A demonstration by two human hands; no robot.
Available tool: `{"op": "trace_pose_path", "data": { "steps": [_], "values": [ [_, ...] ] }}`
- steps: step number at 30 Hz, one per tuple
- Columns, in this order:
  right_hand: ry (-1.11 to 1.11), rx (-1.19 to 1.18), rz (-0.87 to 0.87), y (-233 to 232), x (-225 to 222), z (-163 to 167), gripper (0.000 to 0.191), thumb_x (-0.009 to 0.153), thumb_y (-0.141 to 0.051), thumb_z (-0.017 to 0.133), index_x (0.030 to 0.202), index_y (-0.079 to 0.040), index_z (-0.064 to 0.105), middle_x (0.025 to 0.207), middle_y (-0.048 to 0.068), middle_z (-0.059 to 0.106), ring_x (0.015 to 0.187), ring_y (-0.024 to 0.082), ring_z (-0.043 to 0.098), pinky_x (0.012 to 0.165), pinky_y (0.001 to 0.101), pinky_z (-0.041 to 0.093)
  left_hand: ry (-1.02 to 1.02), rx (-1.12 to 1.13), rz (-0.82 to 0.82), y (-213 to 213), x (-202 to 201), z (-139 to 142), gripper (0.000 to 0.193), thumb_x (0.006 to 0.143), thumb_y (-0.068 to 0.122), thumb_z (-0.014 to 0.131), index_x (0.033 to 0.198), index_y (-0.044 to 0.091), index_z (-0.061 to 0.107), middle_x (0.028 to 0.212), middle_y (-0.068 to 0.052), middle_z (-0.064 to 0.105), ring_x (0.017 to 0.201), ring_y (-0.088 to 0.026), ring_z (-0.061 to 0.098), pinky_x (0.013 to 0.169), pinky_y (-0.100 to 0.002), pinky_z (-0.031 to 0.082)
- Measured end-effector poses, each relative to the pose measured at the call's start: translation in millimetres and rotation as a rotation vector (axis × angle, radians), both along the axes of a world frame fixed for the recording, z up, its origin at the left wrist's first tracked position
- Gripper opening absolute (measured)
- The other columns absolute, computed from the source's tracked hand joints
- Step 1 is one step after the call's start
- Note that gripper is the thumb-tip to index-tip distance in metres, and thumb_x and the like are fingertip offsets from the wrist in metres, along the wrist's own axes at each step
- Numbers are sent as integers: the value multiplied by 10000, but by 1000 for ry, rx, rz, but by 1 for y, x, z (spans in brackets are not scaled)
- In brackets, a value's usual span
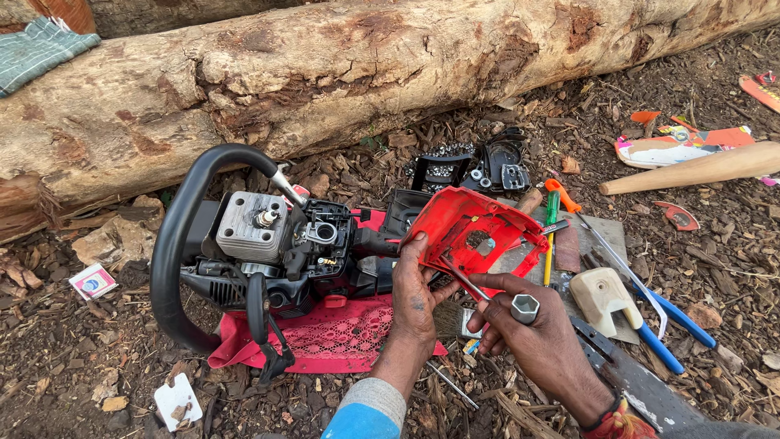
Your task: The person cleans the inside of a red chainsaw cover using a small brush and a metal tool. They scrub the interior surfaces and scrape out debris, then briefly attempt to fit the cover onto the chainsaw body.
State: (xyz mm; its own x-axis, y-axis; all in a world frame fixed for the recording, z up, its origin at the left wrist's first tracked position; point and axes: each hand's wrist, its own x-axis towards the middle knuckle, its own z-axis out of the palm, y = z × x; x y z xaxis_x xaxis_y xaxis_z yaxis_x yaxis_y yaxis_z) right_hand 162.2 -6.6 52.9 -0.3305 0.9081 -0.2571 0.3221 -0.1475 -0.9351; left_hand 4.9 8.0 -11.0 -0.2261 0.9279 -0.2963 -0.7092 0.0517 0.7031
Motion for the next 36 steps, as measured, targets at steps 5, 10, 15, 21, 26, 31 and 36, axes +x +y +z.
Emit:
{"op": "trace_pose_path", "data": {
  "steps": [5,10,15,21,26,31,36],
  "values": [
    [-34,0,-8,-1,-2,2,439,930,-111,593,1360,-57,660,732,111,763,533,155,709,510,295,590,26,-2,-10,0,0,0,724,841,594,533,1416,154,528,1358,-53,610,1280,-206,598,956,-511,558],
    [-58,-13,-9,-2,-2,1,428,931,-106,598,1354,-59,653,735,110,764,535,153,696,514,296,582,7,-7,-1,0,0,-1,731,841,597,531,1420,151,524,1363,-57,606,1276,-209,598,951,-510,562],
    [-24,11,-3,0,-1,0,423,920,-91,574,1331,-47,663,737,102,765,544,140,705,518,289,588,19,12,0,0,0,-1,734,838,589,539,1424,148,510,1365,-66,598,1280,-210,596,950,-519,566],
    [-73,-7,4,-2,-2,1,443,923,-136,647,1363,-84,661,728,101,770,530,140,694,510,293,583,10,10,-1,-1,-1,2,741,841,596,538,1427,143,513,1374,-62,597,1294,-203,590,963,-525,561],
    [-38,-14,-7,-1,-3,1,419,908,-101,621,1323,-62,663,735,98,767,534,141,698,510,287,581,27,-4,-2,-2,-1,2,760,830,597,532,1442,148,488,1371,-79,586,1300,-226,587,965,-540,560],
    [-60,-8,0,-2,-3,-1,406,921,-143,666,1319,-65,663,716,99,764,523,143,694,499,286,571,32,-19,-9,-1,-1,3,774,828,600,527,1455,148,479,1382,-83,572,1307,-231,579,971,-541,557],
    [-42,-25,-9,-1,-3,-1,429,897,-92,626,1323,-59,664,723,101,764,526,145,693,503,285,574,36,-12,-9,-1,-1,3,768,831,602,524,1453,154,475,1384,-82,574,1309,-230,582,970,-542,558]
  ]
}}
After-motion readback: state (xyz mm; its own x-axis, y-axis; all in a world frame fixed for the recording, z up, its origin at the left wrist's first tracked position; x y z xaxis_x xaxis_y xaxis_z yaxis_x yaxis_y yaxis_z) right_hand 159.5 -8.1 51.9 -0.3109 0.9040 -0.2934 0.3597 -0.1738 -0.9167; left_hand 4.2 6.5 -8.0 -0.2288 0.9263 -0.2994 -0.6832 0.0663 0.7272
